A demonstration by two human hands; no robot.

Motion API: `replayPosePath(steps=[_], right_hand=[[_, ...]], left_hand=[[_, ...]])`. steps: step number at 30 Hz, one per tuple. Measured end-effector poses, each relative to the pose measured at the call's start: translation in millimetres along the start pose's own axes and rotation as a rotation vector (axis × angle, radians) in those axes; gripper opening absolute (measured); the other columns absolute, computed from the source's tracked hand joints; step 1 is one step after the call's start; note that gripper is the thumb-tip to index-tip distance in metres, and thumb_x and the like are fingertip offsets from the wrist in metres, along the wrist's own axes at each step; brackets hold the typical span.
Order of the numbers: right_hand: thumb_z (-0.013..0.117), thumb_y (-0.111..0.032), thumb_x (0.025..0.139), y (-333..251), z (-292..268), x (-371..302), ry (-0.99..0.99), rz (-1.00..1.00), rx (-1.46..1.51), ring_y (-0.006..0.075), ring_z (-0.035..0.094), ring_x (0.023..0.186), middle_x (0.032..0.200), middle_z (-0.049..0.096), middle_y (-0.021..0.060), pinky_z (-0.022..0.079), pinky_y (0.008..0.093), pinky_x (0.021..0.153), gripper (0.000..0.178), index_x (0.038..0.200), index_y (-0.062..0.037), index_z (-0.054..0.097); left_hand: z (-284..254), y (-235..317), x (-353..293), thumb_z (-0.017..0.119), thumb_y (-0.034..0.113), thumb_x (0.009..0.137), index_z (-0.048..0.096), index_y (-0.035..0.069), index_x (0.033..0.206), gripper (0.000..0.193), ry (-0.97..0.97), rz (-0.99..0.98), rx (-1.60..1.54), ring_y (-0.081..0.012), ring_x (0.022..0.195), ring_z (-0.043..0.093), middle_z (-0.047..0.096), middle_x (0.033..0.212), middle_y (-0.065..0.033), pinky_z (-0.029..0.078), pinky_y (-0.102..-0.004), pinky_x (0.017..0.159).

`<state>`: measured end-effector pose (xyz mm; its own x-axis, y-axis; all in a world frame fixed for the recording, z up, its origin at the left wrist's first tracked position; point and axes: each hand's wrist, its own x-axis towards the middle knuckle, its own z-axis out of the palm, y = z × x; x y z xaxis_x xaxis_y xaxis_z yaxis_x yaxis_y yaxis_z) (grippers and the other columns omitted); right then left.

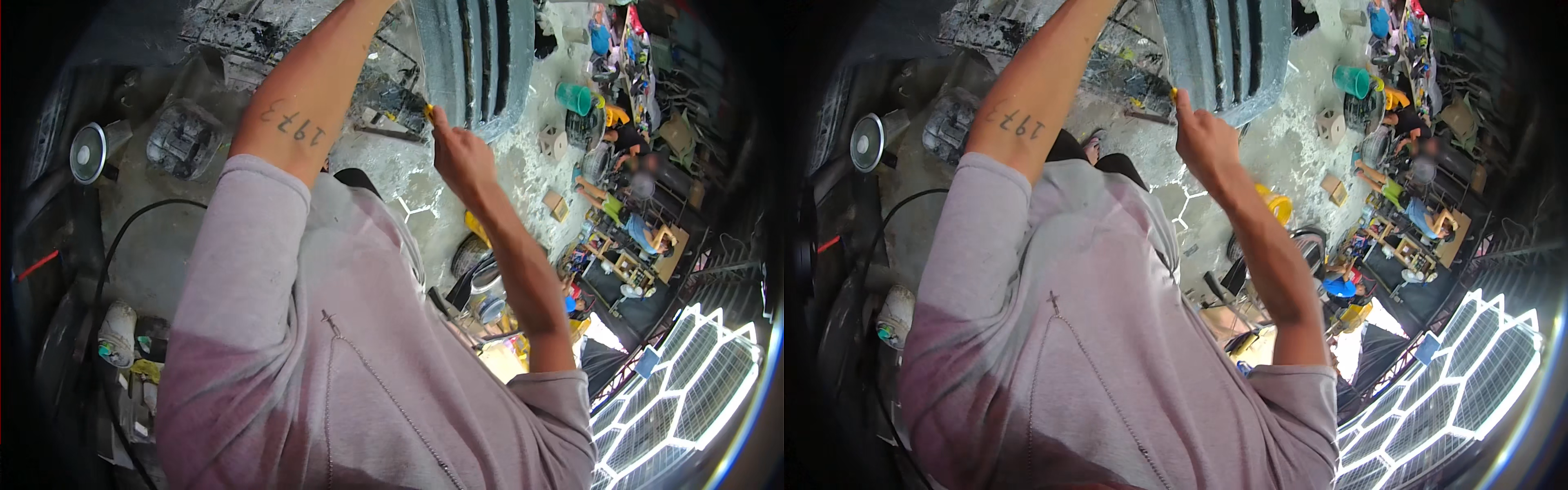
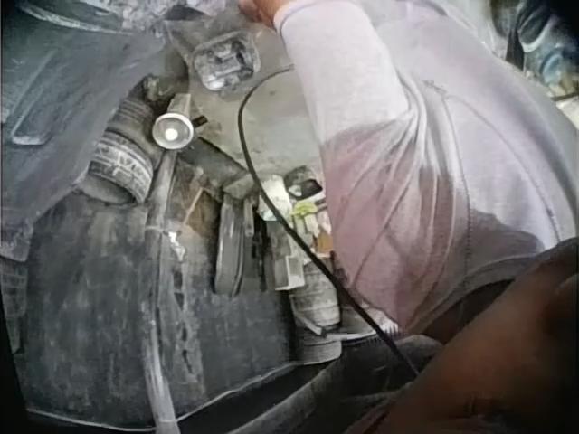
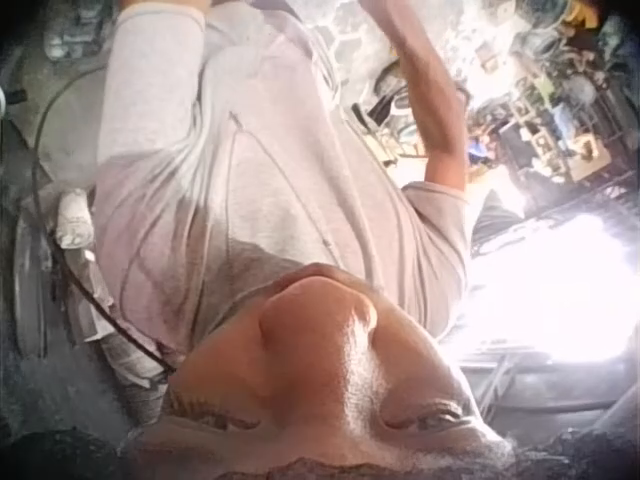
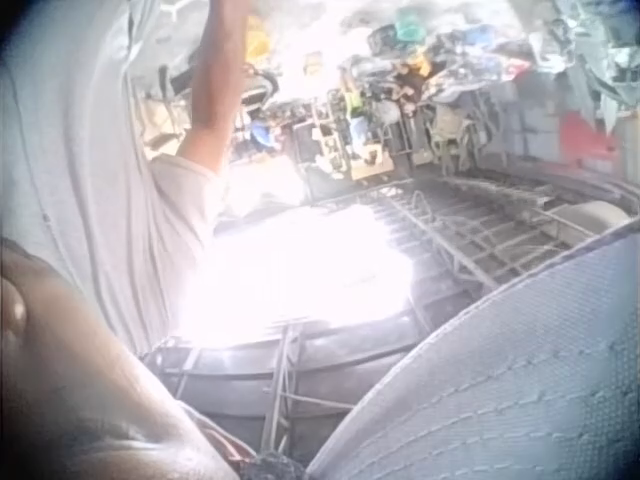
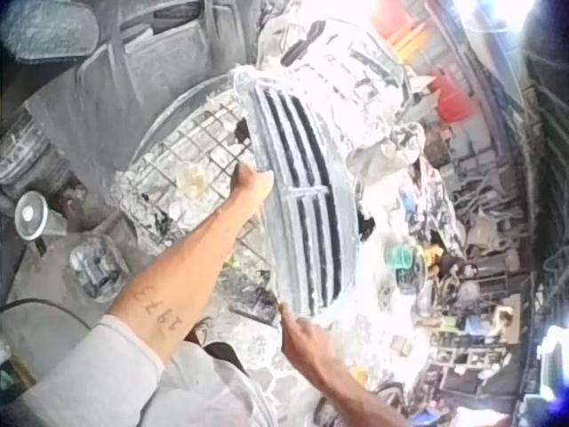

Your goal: Using a utility knife to trim fiberglass or plastic material on a car body panel.

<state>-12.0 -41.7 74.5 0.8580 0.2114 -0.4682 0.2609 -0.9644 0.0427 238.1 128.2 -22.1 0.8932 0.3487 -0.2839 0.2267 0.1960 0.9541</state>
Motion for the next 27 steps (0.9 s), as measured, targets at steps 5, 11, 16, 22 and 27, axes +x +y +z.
replayPosePath(steps=[5,11,16,22,27], right_hand=[[0.049,-0.018,0.098,-7.0,-5.5,-11.2,0.053,0.063,-0.011,0.0388,0.065,0.065,0.08,0.064,0.0156,0.051,0.0507,0.057,0.048,0.145,-0.0188,0.042],[0.052,-0.012,0.093,-37.2,-51.0,-40.4,0.302,0.012,0.112,0.0347,0.065,0.062,0.078,0.063,0.0126,0.053,0.0475,0.057,0.049,0.142,-0.0162,0.048],[0.061,-0.016,0.093,-13.4,-20.9,-87.8,0.523,0.138,0.415,0.0324,0.064,0.062,0.076,0.062,0.0107,0.051,0.0447,0.056,0.05,0.141,-0.0215,0.052],[0.06,-0.021,0.095,29.2,140.6,-173.1,0.666,0.621,0.785,0.0389,0.067,0.084,0.097,0.069,0.0223,0.051,0.0472,0.072,0.043,0.137,-0.0129,0.057],[0.059,-0.022,0.095,3.2,289.9,-272.8,0.348,1.256,1.076,0.0251,0.068,0.069,0.081,0.068,0.0151,0.053,0.0394,0.058,0.037,0.128,-0.0053,0.06]], left_hand=[[-5.9,13.5,-5.0,0.072,0.027,0.084,0.06,-0.005,0.12,0.05,-0.158,-0.019,-0.018,-0.0293,0.095,0.068,0.07,0.107,-0.0187,0.055,-0.0393,0.078],[-38.6,-14.1,19.3,0.068,0.048,0.088,0.061,-0.005,0.121,0.063,-0.16,0.109,0.604,-0.0258,0.093,0.068,0.071,0.103,-0.0169,0.054,-0.0371,0.08],[-46.9,30.2,0.5,0.062,0.046,0.091,0.064,0.0,0.117,0.053,-0.158,0.317,0.695,-0.0276,0.095,0.067,0.071,0.103,-0.0144,0.051,-0.0379,0.084],[-88.0,40.6,20.6,0.058,0.047,0.093,0.063,0.002,0.118,0.052,-0.065,0.455,0.811,-0.0377,0.104,0.065,0.069,0.111,-0.0208,0.049,-0.0429,0.09],[-115.8,66.2,75.8,0.059,0.045,0.094,0.064,0.0,0.109,0.048,0.083,0.536,0.606,-0.0339,0.093,0.068,0.07,0.102,-0.0193,0.051,-0.0417,0.084]])
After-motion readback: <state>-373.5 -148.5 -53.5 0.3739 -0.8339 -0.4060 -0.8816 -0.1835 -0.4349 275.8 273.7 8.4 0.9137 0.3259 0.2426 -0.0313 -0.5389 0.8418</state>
